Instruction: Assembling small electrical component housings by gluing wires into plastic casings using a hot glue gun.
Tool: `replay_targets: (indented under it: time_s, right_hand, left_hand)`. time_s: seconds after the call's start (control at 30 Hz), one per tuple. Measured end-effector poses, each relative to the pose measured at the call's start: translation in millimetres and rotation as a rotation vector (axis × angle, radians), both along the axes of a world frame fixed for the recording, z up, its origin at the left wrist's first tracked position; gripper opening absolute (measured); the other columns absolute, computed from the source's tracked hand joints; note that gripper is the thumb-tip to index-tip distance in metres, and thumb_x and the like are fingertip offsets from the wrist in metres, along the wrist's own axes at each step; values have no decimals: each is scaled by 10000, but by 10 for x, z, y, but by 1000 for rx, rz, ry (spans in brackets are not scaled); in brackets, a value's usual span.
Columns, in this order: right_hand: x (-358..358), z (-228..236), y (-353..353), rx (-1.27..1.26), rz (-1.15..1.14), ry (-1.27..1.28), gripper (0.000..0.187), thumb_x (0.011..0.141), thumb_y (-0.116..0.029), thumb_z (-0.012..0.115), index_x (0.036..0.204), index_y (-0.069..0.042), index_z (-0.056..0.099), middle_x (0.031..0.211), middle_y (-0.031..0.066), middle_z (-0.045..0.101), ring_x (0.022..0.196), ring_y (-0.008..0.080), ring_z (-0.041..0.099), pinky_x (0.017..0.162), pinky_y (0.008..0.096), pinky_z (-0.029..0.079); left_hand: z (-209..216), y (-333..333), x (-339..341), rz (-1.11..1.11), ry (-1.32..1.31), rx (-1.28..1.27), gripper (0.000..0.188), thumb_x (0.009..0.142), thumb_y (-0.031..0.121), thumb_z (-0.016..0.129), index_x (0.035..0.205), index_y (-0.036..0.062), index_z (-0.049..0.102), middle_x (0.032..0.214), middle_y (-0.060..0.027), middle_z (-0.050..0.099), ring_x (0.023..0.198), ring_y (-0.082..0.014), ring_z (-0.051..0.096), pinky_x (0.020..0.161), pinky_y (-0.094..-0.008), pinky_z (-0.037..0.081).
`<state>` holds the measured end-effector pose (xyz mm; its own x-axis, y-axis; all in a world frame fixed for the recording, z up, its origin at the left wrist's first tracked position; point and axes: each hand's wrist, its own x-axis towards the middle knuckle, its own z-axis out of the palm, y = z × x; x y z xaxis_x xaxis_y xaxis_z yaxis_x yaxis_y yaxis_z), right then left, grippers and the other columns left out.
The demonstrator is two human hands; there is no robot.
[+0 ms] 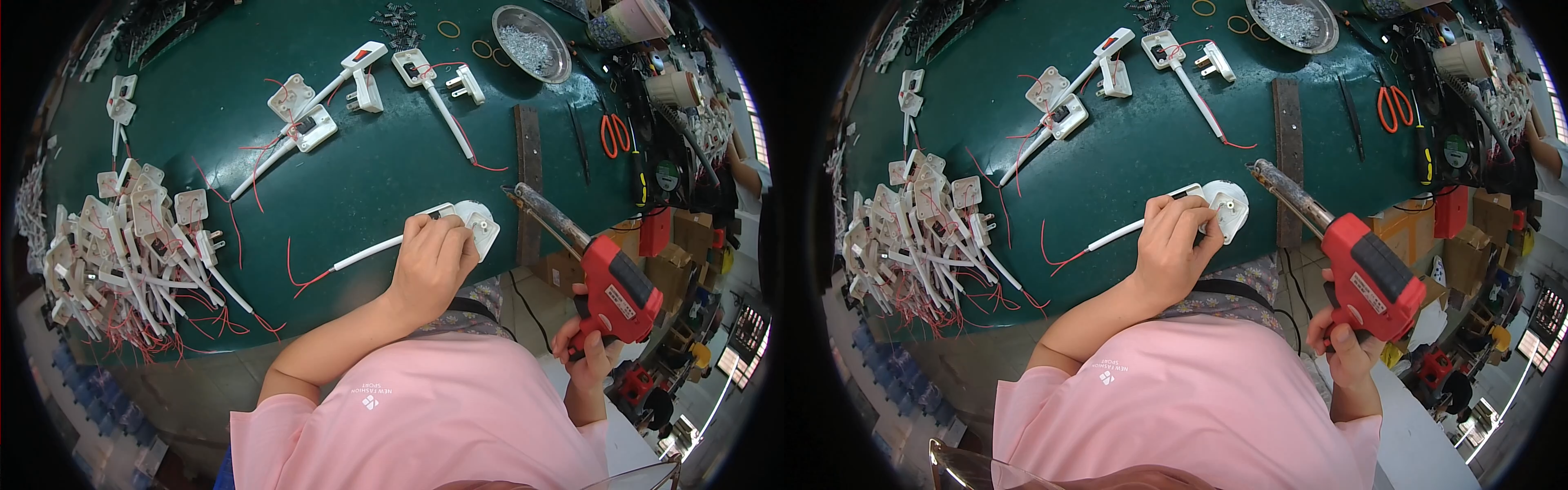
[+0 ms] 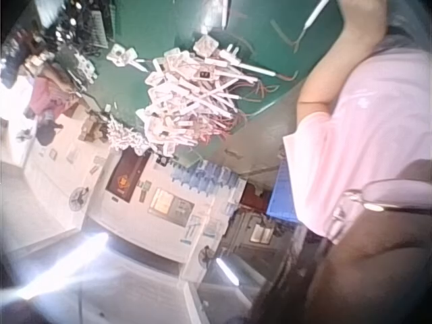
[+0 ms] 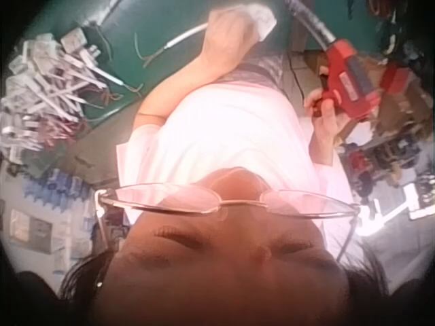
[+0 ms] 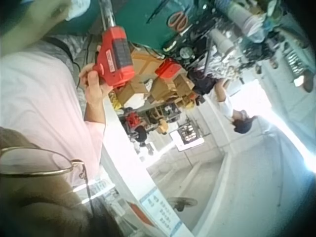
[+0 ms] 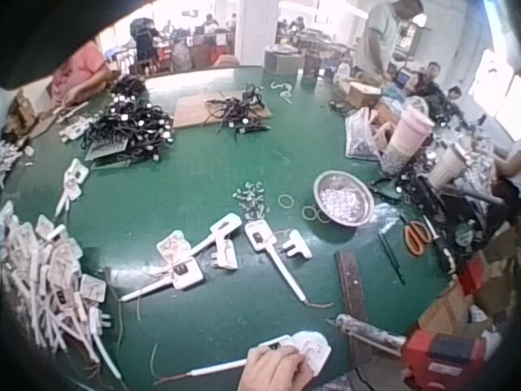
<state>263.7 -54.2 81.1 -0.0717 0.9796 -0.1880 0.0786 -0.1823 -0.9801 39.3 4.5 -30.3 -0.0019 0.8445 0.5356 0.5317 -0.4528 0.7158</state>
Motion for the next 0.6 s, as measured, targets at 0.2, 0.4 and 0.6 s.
replay_targets:
  time_s: [0.2,0.4,0.6]
  right_hand:
    - [-15,-10,-55,9,-23,13,637,923,-351,570,1279,97,288,1238,315,473,416,143,525,359,241,435]
    - [15,-55,-58,-11,-28,22,629,918,-351,575,1275,90,304,1245,311,469,416,147,524,371,247,448]
    - [-5,9,-13,14,-37,53,639,909,-363,589,1253,105,322,1120,295,537,407,149,520,371,244,438]
  left_hand:
    - [5,-52,-3,0,1,3,256,662,-56,725,862,17,582,855,-97,622,716,-225,581,679,-342,411]
    - [-34,-65,3,-4,-24,-26,236,667,-57,720,842,20,581,833,-88,625,722,-227,592,678,-342,418]
    - [101,-23,-24,12,-24,11,231,664,-53,720,832,21,580,820,-87,619,720,-234,589,681,-345,424]
